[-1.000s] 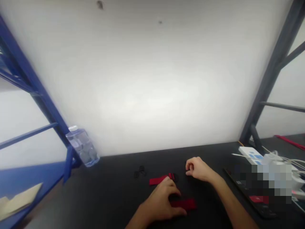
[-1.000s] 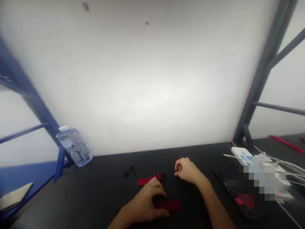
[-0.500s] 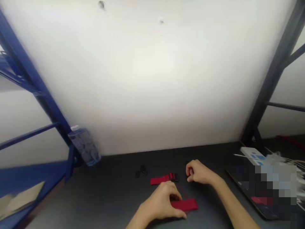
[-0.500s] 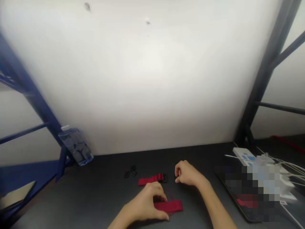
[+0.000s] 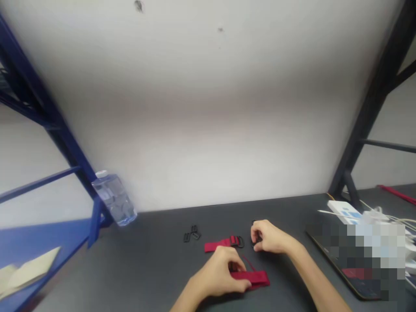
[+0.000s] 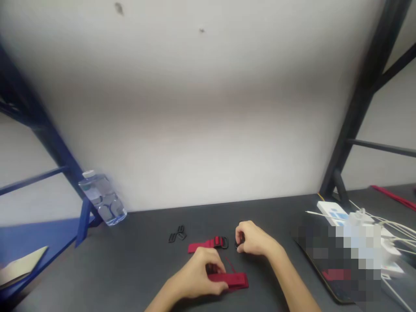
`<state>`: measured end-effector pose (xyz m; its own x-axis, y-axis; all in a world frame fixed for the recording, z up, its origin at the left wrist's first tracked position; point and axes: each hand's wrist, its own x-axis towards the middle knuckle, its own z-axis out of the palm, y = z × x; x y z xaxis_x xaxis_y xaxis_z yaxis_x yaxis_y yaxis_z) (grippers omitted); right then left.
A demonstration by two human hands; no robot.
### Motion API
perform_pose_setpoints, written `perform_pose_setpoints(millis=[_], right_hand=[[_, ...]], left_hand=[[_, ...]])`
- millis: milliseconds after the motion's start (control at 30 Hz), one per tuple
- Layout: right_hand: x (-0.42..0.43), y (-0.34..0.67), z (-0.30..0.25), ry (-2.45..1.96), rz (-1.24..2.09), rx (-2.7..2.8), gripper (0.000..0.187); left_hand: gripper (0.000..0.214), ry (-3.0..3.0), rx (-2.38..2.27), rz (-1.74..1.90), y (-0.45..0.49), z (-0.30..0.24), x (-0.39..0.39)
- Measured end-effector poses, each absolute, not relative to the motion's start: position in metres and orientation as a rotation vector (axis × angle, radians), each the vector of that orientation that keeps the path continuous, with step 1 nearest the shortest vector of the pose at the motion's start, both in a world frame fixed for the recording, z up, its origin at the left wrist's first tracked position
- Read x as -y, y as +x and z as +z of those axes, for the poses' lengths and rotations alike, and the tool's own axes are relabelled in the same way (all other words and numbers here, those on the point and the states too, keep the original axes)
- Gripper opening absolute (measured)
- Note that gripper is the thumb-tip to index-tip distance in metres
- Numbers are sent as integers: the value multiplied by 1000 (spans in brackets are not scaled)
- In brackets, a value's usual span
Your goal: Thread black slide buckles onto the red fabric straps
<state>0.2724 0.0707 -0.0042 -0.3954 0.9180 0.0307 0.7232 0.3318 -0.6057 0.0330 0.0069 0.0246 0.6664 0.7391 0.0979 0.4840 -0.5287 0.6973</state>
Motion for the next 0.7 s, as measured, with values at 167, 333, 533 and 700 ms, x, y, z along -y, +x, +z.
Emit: perform_pose_setpoints(millis=[167,333,533,700], right_hand=[[-69,270,-4,-1483,829,2233,29],[-71,266,-8,-1437,905,2181,34],[-71,258,-2,-1254,1157,1936,8],[-64,249,14,-860,1487,1533,27]], left_hand=[[17,2015,-974,580,34,26,-7],[21,1707,-972,691,30,29,-13],[30,1493,-885,773,20,23,-29],[36,1469,-885,879,15,21,-35]])
